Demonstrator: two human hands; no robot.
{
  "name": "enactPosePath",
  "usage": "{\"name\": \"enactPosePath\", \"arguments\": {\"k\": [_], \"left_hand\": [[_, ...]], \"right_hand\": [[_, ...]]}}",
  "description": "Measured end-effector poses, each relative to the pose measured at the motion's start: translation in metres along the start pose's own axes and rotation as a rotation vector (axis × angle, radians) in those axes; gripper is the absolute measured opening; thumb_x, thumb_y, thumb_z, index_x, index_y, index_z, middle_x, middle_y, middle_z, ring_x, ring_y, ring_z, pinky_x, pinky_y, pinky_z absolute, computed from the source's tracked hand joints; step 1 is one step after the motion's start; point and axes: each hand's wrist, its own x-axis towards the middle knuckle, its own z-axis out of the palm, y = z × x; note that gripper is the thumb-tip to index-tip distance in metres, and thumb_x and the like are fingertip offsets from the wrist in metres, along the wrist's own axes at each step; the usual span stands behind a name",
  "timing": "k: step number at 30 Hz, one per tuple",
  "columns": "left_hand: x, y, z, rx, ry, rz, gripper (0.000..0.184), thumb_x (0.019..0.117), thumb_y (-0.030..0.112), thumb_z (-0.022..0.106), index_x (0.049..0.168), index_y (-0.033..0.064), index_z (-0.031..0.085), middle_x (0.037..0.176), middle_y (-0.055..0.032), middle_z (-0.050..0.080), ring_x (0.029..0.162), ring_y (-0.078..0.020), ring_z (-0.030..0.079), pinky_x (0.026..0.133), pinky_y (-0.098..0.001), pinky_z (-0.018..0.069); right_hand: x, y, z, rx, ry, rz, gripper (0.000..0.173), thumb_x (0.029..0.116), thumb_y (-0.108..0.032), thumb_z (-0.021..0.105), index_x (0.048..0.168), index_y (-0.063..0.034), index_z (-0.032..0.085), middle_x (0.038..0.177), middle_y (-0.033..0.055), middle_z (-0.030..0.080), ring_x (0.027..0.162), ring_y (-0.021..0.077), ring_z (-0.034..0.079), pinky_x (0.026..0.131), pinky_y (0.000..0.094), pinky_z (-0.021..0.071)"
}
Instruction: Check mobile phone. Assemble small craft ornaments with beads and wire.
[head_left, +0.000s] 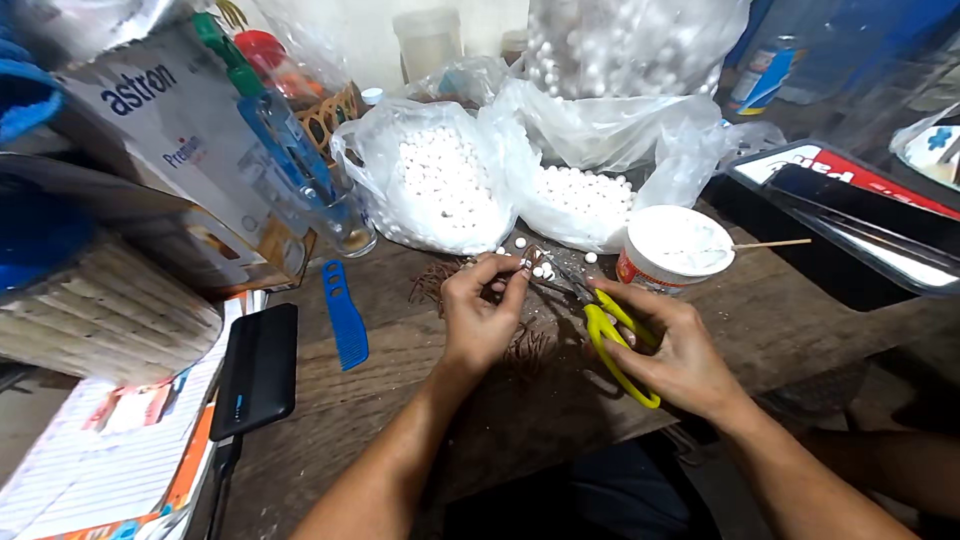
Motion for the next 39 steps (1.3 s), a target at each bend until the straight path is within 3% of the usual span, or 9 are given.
{"name": "enactPosePath", "arguments": {"k": [15, 18, 23, 25, 29, 31, 34, 37, 39], "left_hand": [[0.0, -0.002, 0.0, 0.017, -0.005, 0.0, 0.008, 0.0855, -0.006, 0.065, 0.091, -0.0061, 0.071, 0.087, -0.0021, 0.069, 0.073, 0.0067, 0.06, 0.066, -0.0095, 0.0509], [0.0, -0.001, 0.0, 0.021, -0.004, -0.006, 0.009, 0.0853, -0.007, 0.065, 0.091, -0.0066, 0.071, 0.087, -0.0025, 0.069, 0.072, 0.0068, 0.06, 0.067, -0.0095, 0.0514], [0.0, -0.001, -0.001, 0.025, -0.032, 0.01, 0.008, 0.0854, -0.006, 0.065, 0.09, -0.0066, 0.071, 0.087, -0.0027, 0.069, 0.074, 0.0067, 0.06, 0.068, -0.0095, 0.051], [0.0, -0.002, -0.001, 0.034, -0.037, 0.018, 0.008, 0.086, -0.006, 0.065, 0.09, -0.0067, 0.071, 0.087, -0.0029, 0.069, 0.075, 0.0066, 0.061, 0.069, -0.0097, 0.0515], [-0.001, -0.002, -0.002, 0.038, -0.054, -0.003, 0.006, 0.0878, -0.005, 0.067, 0.092, -0.0063, 0.072, 0.089, -0.0037, 0.07, 0.075, 0.0062, 0.061, 0.069, -0.0101, 0.0517], [-0.002, -0.003, -0.001, 0.03, -0.051, -0.019, 0.006, 0.0877, -0.005, 0.069, 0.092, -0.0055, 0.073, 0.088, -0.0024, 0.07, 0.072, 0.0061, 0.06, 0.067, -0.0105, 0.0515], [-0.002, -0.003, 0.0, 0.007, -0.033, -0.046, 0.008, 0.0863, -0.005, 0.071, 0.094, -0.0036, 0.073, 0.087, 0.0005, 0.071, 0.07, 0.0048, 0.062, 0.064, -0.0128, 0.0541], [-0.003, -0.002, 0.001, -0.013, -0.026, -0.042, 0.009, 0.0875, -0.005, 0.07, 0.096, -0.0029, 0.072, 0.089, 0.0037, 0.072, 0.073, 0.0037, 0.066, 0.067, -0.015, 0.0573], [-0.003, -0.007, 0.001, -0.023, -0.038, 0.012, 0.01, 0.0887, -0.003, 0.069, 0.098, -0.0029, 0.071, 0.089, 0.0058, 0.072, 0.076, 0.0035, 0.067, 0.071, -0.016, 0.0582]], "right_hand": [[-0.002, 0.003, 0.002, 0.246, 0.045, -0.03, 0.037, 0.0879, -0.011, 0.071, 0.118, 0.0111, 0.066, 0.095, -0.0019, 0.074, 0.079, -0.0081, 0.066, 0.072, 0.01, 0.056], [0.003, 0.003, -0.005, 0.209, 0.04, -0.007, 0.036, 0.0895, -0.014, 0.07, 0.118, 0.008, 0.066, 0.093, -0.0048, 0.072, 0.077, -0.0093, 0.064, 0.071, 0.0088, 0.0539], [0.006, 0.002, -0.015, 0.101, -0.062, 0.082, 0.052, 0.0886, -0.03, 0.073, 0.126, 0.0047, 0.064, 0.096, -0.0033, 0.07, 0.075, -0.0104, 0.059, 0.067, 0.0074, 0.0498], [0.003, 0.001, -0.018, -0.1, -0.084, 0.127, 0.054, 0.087, -0.036, 0.071, 0.127, -0.0011, 0.068, 0.097, 0.0019, 0.072, 0.076, -0.0026, 0.062, 0.068, 0.0158, 0.0516], [-0.003, 0.001, -0.013, -0.439, -0.075, 0.058, 0.049, 0.0854, -0.027, 0.068, 0.126, 0.0002, 0.07, 0.1, 0.019, 0.073, 0.085, 0.0338, 0.071, 0.074, 0.0527, 0.0559], [-0.004, 0.003, -0.012, -0.47, -0.097, 0.02, 0.046, 0.0877, -0.026, 0.07, 0.125, -0.0002, 0.07, 0.107, 0.0206, 0.073, 0.097, 0.0421, 0.07, 0.082, 0.0586, 0.0552], [-0.01, 0.006, -0.017, -0.39, -0.011, -0.049, 0.038, 0.0906, -0.032, 0.068, 0.116, -0.0036, 0.076, 0.106, 0.0144, 0.075, 0.096, 0.0281, 0.072, 0.085, 0.0442, 0.0573], [-0.025, 0.011, -0.03, -0.191, 0.148, -0.077, 0.023, 0.0916, -0.025, 0.068, 0.093, -0.003, 0.075, 0.085, 0.0039, 0.073, 0.079, -0.0004, 0.065, 0.075, 0.0147, 0.0517], [-0.037, 0.018, -0.043, -0.081, 0.253, -0.037, 0.021, 0.0919, -0.02, 0.069, 0.084, -0.0013, 0.072, 0.076, -0.0021, 0.067, 0.07, -0.0087, 0.058, 0.067, 0.0081, 0.0478]]}}
